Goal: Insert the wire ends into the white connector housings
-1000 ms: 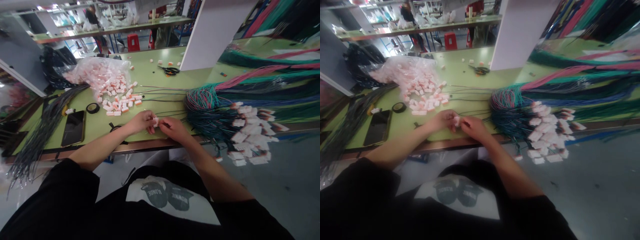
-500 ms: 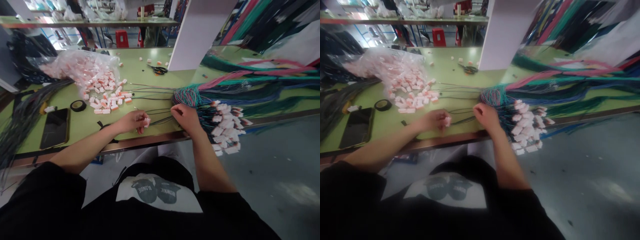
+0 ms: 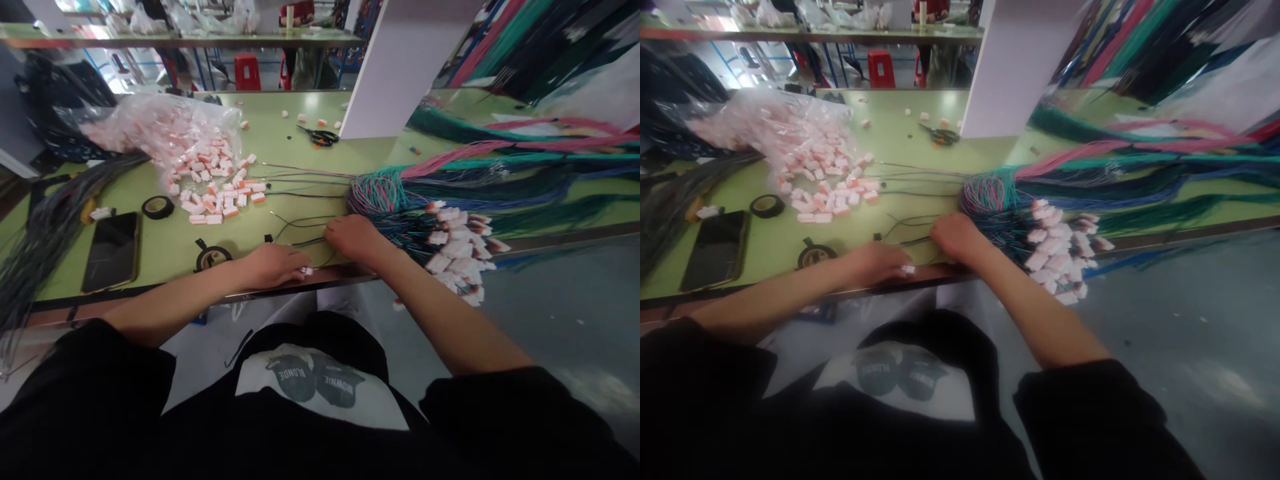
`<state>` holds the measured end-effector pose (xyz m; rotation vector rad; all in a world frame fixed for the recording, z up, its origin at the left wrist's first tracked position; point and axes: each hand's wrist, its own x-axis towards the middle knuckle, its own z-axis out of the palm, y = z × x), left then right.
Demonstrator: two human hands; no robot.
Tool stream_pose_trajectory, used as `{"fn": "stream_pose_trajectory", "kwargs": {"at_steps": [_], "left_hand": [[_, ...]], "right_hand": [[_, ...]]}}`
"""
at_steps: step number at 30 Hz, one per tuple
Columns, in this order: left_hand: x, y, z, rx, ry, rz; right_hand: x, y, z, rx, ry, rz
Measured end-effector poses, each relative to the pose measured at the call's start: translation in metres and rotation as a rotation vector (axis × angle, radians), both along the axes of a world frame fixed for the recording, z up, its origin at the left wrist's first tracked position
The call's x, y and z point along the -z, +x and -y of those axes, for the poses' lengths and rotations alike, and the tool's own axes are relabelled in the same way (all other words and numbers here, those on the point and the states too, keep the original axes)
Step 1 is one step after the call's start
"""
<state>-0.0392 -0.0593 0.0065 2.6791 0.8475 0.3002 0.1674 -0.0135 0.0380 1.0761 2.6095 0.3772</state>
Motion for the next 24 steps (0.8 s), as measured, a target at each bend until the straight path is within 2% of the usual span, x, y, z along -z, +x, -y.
{"fn": "stream_pose_trajectory", "kwargs": {"at_steps": [2, 5, 7, 9, 11, 14, 16, 19, 21, 24], "left_hand": [[0.000, 0.000, 0.001, -0.005, 0.016, -0.015], [-0.003, 0.000, 0.000, -0.102, -0.063, 0.058], [-0.006, 0.001, -0.001, -0.202, -0.175, 0.181], [-0.009, 0.002, -0.003, -0.287, -0.339, 0.337], [-0.012, 0.002, -0.005, -0.339, -0.531, 0.477], [-0.013, 0.002, -0.010, -0.357, -0.757, 0.601], [-0.013, 0.002, -0.013, -0.356, -0.828, 0.653], [-0.014, 0.001, -0.015, -0.371, -0.873, 0.713], [-0.015, 0.000, -0.016, -0.385, -0.900, 0.731], [-0.016, -0.001, -0.018, -0.388, -0.932, 0.742]], "right_hand": [[-0.002, 0.000, -0.004, 0.032, -0.023, -0.030], [-0.002, 0.008, -0.013, 0.207, -0.023, -0.214], [-0.001, 0.015, -0.019, 0.337, -0.011, -0.376], [0.002, 0.018, -0.022, 0.384, -0.039, -0.516], [0.003, 0.018, -0.022, 0.321, -0.134, -0.684], [0.002, 0.009, -0.015, 0.144, -0.291, -0.992], [-0.001, 0.000, -0.007, 0.081, -0.367, -1.127], [-0.003, -0.011, 0.006, 0.084, -0.484, -1.224], [-0.002, -0.016, 0.013, 0.109, -0.493, -1.257], [-0.001, -0.018, 0.021, 0.126, -0.347, -1.257]]}}
